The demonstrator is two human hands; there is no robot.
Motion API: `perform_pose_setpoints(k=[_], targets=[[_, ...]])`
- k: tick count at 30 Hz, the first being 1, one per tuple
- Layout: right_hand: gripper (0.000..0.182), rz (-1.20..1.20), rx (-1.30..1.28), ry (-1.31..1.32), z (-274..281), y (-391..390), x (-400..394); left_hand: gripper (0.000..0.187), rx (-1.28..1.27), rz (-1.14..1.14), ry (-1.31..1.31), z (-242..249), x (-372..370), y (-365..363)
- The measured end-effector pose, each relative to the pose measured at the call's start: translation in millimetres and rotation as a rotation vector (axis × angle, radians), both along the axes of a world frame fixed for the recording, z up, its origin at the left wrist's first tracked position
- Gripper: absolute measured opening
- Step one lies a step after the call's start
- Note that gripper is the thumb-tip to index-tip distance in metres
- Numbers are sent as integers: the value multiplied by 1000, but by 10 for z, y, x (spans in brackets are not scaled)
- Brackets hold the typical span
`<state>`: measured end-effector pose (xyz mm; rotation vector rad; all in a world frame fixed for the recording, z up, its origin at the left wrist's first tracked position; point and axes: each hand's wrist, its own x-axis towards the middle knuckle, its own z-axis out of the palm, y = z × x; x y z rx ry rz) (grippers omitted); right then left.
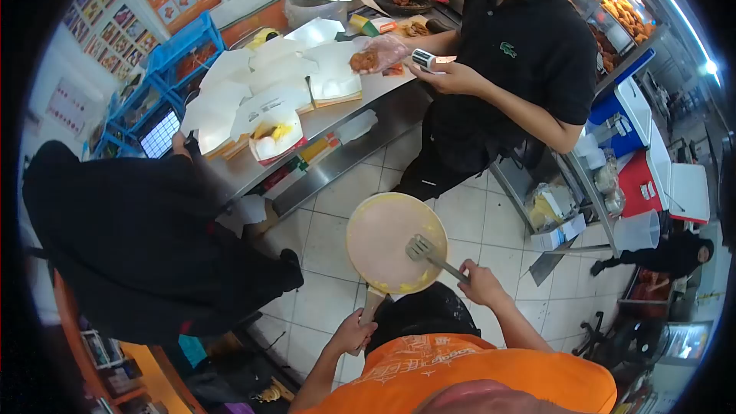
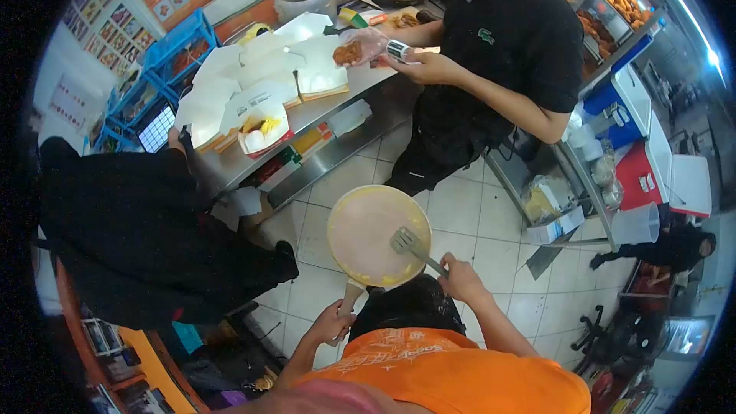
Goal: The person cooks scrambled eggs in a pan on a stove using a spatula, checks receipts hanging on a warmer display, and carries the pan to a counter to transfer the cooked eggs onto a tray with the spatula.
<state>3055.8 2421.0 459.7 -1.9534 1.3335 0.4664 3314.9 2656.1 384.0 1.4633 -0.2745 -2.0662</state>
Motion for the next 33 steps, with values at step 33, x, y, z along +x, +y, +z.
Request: perform_pose_setpoints(k=[33], targets=[[44,-660,-161,-32,779,1007,-2543,18,-332,-593,135,311,-2582,-1607]])
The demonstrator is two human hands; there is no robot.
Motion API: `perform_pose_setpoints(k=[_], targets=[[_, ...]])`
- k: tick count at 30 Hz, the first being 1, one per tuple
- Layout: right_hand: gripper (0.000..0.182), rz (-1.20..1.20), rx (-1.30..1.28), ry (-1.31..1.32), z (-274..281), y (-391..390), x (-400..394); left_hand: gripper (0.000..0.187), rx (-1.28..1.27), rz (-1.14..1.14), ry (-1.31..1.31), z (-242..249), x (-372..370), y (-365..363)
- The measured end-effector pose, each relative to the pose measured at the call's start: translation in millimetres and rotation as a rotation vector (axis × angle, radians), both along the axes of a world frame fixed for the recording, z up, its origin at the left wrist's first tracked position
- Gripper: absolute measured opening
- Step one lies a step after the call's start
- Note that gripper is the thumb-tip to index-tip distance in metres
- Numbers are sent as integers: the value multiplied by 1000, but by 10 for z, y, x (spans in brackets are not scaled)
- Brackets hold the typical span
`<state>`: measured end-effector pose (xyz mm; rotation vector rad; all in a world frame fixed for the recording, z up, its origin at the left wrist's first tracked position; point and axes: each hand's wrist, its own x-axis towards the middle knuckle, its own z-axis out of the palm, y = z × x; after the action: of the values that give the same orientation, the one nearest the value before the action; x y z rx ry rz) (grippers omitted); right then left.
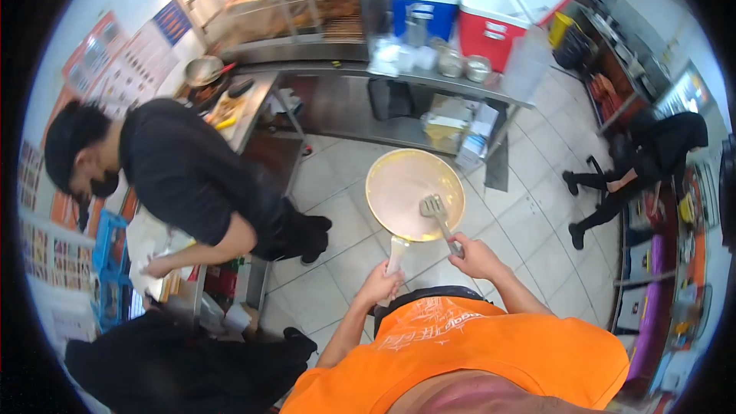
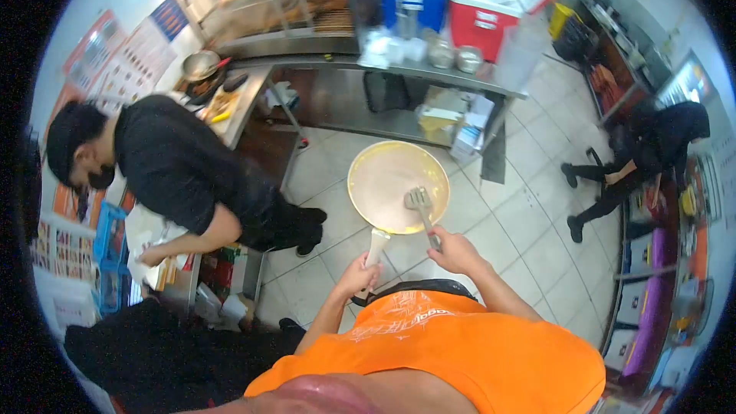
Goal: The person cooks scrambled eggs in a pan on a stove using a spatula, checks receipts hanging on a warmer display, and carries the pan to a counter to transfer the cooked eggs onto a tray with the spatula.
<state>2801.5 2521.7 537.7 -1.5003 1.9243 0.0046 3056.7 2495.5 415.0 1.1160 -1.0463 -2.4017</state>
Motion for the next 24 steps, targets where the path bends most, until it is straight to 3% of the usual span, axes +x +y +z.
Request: perform_pose_setpoints(k=[4,9,13,15,17,19,21,23,24], targets=[[56,-79,-52,-112,348,190,-736,23,11,-53,62,159,-897,-138],[46,-341,-215,-210,673,156,-2188,20,-18,-208,92,379,-2172,-553],[20,-735,-841,-114,403,-79,-4016,18,14,-369,88,532,-3301,-1051],[14,-1028,-915,-59,270,93,-5028,18,64,-422,129,568,-4006,-1208],[9,-1405,-950,-265,159,278,-5808,21,120,-535,156,566,-4774,-1453],[7,-1693,-823,-362,27,397,-6222,20,55,-597,172,653,-5530,-1807],[10,-1746,-587,-662,-522,762,-6661,23,15,-663,157,755,-6256,-2099],[16,-1475,-212,-522,-275,496,-6568,24,26,-686,220,922,-7076,-2274],[24,-1379,-161,-653,-124,251,-6516,25,20,-682,246,1002,-7422,-2445]])
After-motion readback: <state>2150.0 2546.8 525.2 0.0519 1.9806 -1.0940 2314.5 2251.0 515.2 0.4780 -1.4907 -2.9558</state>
